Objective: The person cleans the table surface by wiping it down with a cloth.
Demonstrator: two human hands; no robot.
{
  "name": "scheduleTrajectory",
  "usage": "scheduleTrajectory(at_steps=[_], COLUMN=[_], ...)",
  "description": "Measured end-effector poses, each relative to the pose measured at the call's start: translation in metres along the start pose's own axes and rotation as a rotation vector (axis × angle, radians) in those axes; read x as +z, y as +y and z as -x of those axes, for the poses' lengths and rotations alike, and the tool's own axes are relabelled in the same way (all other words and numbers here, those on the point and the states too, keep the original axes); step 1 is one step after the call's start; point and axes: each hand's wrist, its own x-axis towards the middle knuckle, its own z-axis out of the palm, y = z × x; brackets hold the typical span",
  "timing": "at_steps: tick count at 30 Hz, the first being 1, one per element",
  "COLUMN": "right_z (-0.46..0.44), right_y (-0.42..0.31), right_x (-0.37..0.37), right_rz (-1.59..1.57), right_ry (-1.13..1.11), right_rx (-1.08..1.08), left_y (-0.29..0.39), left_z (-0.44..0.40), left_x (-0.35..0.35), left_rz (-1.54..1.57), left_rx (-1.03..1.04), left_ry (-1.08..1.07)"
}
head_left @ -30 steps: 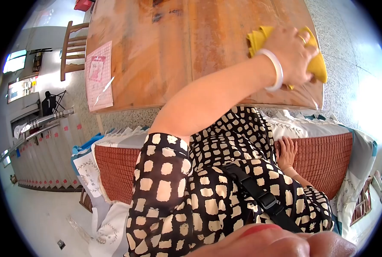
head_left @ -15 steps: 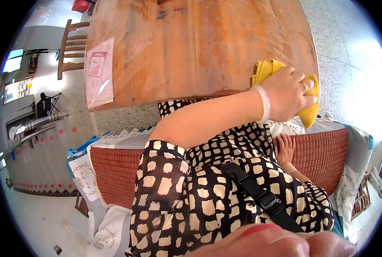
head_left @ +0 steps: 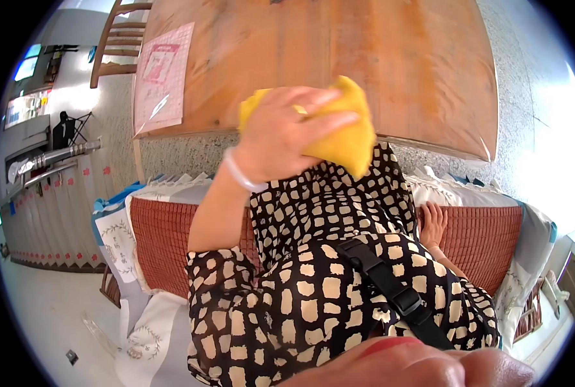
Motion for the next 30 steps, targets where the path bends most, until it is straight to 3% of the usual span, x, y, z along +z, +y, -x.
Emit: scheduleTrajectory(at_steps=[8, 14, 15, 18, 19, 22, 25, 30], right_z=[0.000, 0.000, 0.001, 0.001, 0.001, 0.001, 0.000, 0.001], right_y=[0.007, 0.008, 0.008, 0.007, 0.008, 0.008, 0.006, 0.006], right_x=[0.011, 0.014, 0.014, 0.012, 0.012, 0.011, 0.010, 0.009], right_rz=[0.032, 0.031, 0.029, 0.030, 0.034, 0.031, 0.011, 0.012], right_ry=[0.031, 0.035, 0.039, 0.046, 0.046, 0.025, -0.001, -0.024], right_rx=[-0.015, 0.000, -0.005, -0.012, -0.016, -0.016, -0.004, 0.003], left_y=[-0.069, -0.102, -0.104, -0.109, -0.113, -0.122, -0.138, -0.221], left_z=[0.126, 0.176, 0.171, 0.167, 0.160, 0.141, 0.116, 0.109], left_x=[-0.042, -0.010, -0.002, -0.010, -0.023, -0.072, -0.090, -0.101], left_rz=[-0.277, -0.348, -0.273, 0.004, 0.108, 0.051, -0.280, -0.218], left_rx=[-0.384, -0.389, -0.473, -0.812, -0.834, -1.017, -1.023, -0.990], left_ry=[0.263, 0.697, 0.861, 1.059, 1.108, 0.642, 0.353, 0.321])
